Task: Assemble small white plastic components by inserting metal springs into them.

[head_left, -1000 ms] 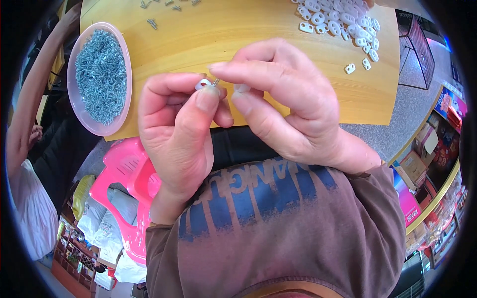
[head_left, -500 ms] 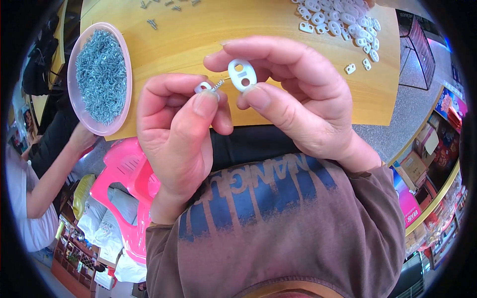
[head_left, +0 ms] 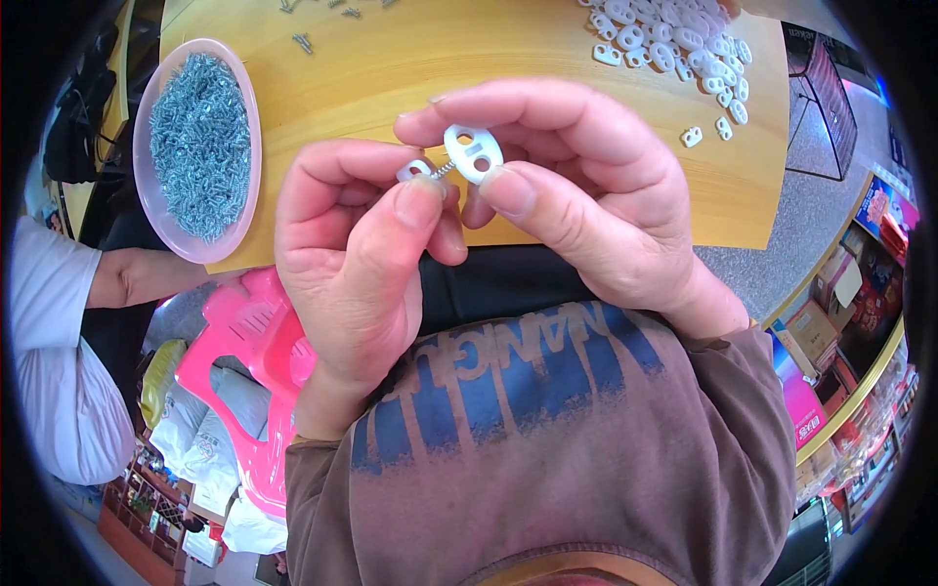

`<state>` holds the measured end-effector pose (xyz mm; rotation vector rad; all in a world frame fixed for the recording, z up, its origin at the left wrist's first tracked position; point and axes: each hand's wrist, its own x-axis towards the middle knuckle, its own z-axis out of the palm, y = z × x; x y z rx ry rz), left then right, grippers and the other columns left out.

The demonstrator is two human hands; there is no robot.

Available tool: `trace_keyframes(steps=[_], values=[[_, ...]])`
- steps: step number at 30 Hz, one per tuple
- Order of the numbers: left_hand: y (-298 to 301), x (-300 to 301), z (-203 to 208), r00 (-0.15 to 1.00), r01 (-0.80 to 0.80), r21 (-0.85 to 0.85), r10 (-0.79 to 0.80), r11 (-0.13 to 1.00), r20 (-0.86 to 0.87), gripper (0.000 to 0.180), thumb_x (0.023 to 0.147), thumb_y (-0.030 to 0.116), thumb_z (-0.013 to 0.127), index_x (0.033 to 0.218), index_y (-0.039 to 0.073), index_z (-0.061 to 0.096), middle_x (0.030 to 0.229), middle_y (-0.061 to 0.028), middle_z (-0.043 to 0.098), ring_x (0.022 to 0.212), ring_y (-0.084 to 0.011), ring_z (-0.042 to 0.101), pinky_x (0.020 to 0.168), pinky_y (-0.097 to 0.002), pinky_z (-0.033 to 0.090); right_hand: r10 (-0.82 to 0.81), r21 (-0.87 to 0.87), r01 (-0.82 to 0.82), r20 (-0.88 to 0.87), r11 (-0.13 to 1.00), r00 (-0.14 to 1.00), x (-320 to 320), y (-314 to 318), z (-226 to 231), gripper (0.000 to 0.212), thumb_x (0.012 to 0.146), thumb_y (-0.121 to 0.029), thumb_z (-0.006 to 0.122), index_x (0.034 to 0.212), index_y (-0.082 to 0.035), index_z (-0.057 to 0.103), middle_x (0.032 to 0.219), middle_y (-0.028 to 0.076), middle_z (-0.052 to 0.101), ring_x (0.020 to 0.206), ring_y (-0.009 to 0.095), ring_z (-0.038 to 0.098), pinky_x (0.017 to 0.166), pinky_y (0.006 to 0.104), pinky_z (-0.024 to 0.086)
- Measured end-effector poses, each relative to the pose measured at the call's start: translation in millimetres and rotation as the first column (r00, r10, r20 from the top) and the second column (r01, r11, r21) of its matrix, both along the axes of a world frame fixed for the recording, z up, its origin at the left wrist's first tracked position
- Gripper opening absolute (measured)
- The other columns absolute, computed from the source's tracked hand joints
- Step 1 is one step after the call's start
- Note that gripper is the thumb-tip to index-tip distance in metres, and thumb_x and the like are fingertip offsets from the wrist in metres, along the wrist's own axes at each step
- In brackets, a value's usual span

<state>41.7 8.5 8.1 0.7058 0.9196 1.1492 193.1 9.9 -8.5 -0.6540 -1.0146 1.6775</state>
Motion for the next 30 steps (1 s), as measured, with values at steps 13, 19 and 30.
trace_keyframes(steps=[13, 19, 30], values=[[-10, 14, 7, 0.999, -0.01, -0.003, 0.01, 1.0, -0.052, 0.013, 0.078, 0.0, 0.055, 0.089, -0.002, 0.048, 0.074, -0.0101, 0.057, 0.055, -0.0109, 0.053, 0.05, -0.019, 0.043, -0.183, 0.391, -0.029, 0.492, 0.92, 0.851, 18, -7, 10, 0.029, 0.08, 0.003, 0.048, 0.109, 0.003, 0.05, 0.105, 0.013, 0.057, 0.081, 0.015, 0.057, 0.072, 0.0242, 0.045], [-13, 19, 9, 0.996, 0.001, 0.003, -0.001, 1.0, -0.085, 0.013, 0.078, 0.001, 0.055, 0.089, -0.002, 0.049, 0.076, -0.0109, 0.058, 0.055, -0.0101, 0.053, 0.051, -0.0181, 0.043, -0.165, 0.264, 0.069, 0.36, 0.962, 0.918, 16, -14, 8, 0.028, 0.081, 0.002, 0.047, 0.109, 0.003, 0.05, 0.104, 0.013, 0.057, 0.079, 0.014, 0.057, 0.071, 0.0243, 0.045], [-7, 14, 9, 0.995, 0.063, 0.02, -0.061, 0.998, -0.085, 0.016, 0.079, 0.002, 0.054, 0.093, -0.001, 0.049, 0.079, -0.0098, 0.058, 0.059, -0.0109, 0.053, 0.053, -0.0197, 0.044, -0.11, 0.254, 0.019, 0.352, 0.967, 0.93, 13, -7, 10, 0.028, 0.083, 0.0, 0.047, 0.11, 0.005, 0.048, 0.102, 0.012, 0.057, 0.079, 0.013, 0.056, 0.072, 0.0246, 0.045]])
